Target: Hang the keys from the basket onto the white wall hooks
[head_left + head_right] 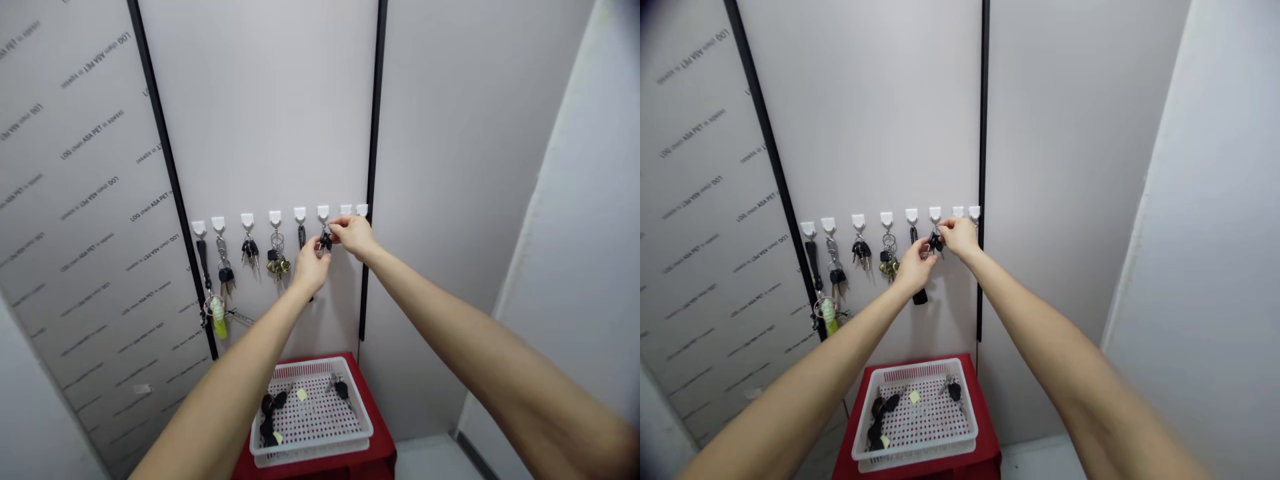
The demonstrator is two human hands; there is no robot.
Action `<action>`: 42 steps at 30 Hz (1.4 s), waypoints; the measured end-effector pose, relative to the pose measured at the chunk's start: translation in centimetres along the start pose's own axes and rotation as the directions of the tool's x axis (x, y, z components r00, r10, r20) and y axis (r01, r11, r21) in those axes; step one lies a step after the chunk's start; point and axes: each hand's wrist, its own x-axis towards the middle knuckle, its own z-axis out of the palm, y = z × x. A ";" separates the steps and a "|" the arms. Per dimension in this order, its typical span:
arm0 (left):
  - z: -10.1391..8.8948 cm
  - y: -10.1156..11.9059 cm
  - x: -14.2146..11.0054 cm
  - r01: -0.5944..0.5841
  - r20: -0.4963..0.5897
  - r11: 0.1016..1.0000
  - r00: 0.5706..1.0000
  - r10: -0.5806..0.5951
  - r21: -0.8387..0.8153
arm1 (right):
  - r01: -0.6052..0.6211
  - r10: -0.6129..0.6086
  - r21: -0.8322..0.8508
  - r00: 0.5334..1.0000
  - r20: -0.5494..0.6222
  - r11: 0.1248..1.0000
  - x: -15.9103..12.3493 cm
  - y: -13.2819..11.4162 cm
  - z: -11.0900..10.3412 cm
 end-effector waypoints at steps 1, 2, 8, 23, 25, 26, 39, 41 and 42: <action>-0.1 0.3 0.5 -0.002 0.008 1.000 1.000 0.002 0.031 | 0.001 -0.001 -0.013 1.000 -0.016 1.000 0.6 0.0 0.2; -0.2 0.4 0.8 -0.004 0.014 0.998 1.000 0.003 0.063 | 0.001 -0.002 -0.030 1.000 -0.032 1.000 1.1 0.0 0.4; -0.3 0.4 1.4 0.015 0.043 0.970 0.999 -0.026 0.242 | -0.048 0.038 -0.115 0.995 -0.093 0.992 2.4 0.9 1.6; -1.9 -10.9 -11.1 0.343 0.254 0.890 0.870 -0.421 0.300 | 0.351 0.135 -0.557 0.746 0.653 0.753 -12.9 11.9 2.6; -1.7 -13.1 -13.5 0.420 0.263 0.842 0.817 -0.514 0.339 | 0.426 0.277 -0.690 0.694 0.664 0.585 -15.8 14.4 3.4; -1.5 -14.0 -14.4 0.442 0.266 0.826 0.799 -0.540 0.349 | 0.453 0.303 -0.722 0.693 0.654 0.523 -16.8 15.4 3.7; 0.5 -15.8 -18.3 0.481 0.354 0.780 0.704 -0.616 0.400 | 0.454 0.373 -0.750 0.668 0.644 0.481 -18.5 16.6 5.4; 0.5 -15.7 -17.9 0.471 0.338 0.814 0.746 -0.573 0.341 | 0.393 0.347 -0.721 0.681 0.645 0.570 -17.9 16.0 4.8; 0.4 -15.5 -17.6 0.451 0.332 0.842 0.778 -0.533 0.296 | 0.336 0.323 -0.685 0.693 0.645 0.646 -17.5 15.6 4.5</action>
